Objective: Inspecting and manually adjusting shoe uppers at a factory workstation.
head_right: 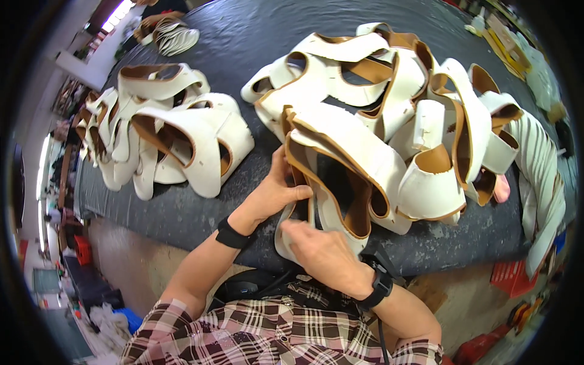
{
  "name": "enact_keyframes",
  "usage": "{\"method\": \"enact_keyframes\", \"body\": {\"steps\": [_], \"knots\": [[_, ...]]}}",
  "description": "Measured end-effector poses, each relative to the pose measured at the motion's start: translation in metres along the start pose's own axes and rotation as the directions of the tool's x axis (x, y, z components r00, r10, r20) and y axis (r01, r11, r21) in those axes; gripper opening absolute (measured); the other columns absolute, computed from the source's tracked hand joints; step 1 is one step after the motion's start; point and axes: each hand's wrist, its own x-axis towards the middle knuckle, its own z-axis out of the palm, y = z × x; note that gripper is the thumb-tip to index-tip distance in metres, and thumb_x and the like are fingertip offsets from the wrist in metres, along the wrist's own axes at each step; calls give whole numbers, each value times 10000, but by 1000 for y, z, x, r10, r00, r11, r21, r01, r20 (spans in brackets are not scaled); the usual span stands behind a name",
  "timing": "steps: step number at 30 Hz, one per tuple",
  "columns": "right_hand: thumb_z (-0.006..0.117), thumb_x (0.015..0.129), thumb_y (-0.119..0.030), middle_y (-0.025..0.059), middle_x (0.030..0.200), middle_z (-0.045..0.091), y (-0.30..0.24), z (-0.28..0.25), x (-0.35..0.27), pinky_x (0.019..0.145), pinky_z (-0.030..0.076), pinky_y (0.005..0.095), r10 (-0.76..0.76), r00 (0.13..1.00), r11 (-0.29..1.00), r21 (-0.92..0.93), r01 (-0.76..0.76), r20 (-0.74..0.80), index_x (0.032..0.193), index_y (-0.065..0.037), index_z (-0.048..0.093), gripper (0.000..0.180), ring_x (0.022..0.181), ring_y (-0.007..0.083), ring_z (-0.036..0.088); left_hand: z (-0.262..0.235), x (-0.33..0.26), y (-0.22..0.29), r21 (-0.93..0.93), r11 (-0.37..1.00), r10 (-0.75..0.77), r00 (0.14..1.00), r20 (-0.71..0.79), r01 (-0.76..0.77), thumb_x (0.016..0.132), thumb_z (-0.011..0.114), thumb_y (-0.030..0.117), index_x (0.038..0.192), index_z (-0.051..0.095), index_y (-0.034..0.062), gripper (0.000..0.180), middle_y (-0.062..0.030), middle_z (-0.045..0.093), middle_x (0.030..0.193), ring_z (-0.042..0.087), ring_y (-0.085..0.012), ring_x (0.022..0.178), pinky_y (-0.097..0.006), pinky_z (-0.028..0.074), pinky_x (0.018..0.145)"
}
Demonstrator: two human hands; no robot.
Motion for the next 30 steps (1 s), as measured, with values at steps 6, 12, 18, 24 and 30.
{"method": "enact_keyframes", "body": {"steps": [6,12,18,24,30], "knots": [[567,763,28,212,1110,509,28,-10,8,728,490,430,194,947,980,0,-201,-255,1119,28,459,371,912,410,554,1,0,-9,-42,999,14,999,36,-12,913,557,163,1448,209,68,645,-71,472,1281,474,-130,1102,-264,401,940],[580,810,-153,275,957,615,124,-44,14,739,505,407,263,855,885,-240,-398,-447,1161,81,432,447,844,370,642,-53,-43,73,98,899,-434,840,326,427,946,509,179,1346,414,40,433,22,574,940,472,-23,699,-181,413,590],[638,842,-185,124,1053,563,113,-84,71,808,478,286,658,718,616,713,-336,-230,1326,88,335,633,933,155,561,-72,-102,58,106,864,-501,820,278,492,951,494,176,1369,389,2,465,-59,581,1169,540,-104,984,-263,488,798],[603,718,34,103,1322,493,21,-33,95,963,422,353,-205,978,971,-116,208,41,1336,-135,454,658,1154,286,510,-57,-109,45,642,764,-165,982,96,66,874,477,6,1235,556,53,373,-173,630,1110,637,-302,953,-325,490,843],[682,653,-34,159,1064,618,21,-13,124,892,432,392,-20,949,948,-294,117,315,1207,-115,533,579,1057,351,533,-76,-124,42,679,707,105,978,180,-201,766,477,-34,1145,619,77,420,-174,651,963,631,-352,824,-386,512,724]]}}
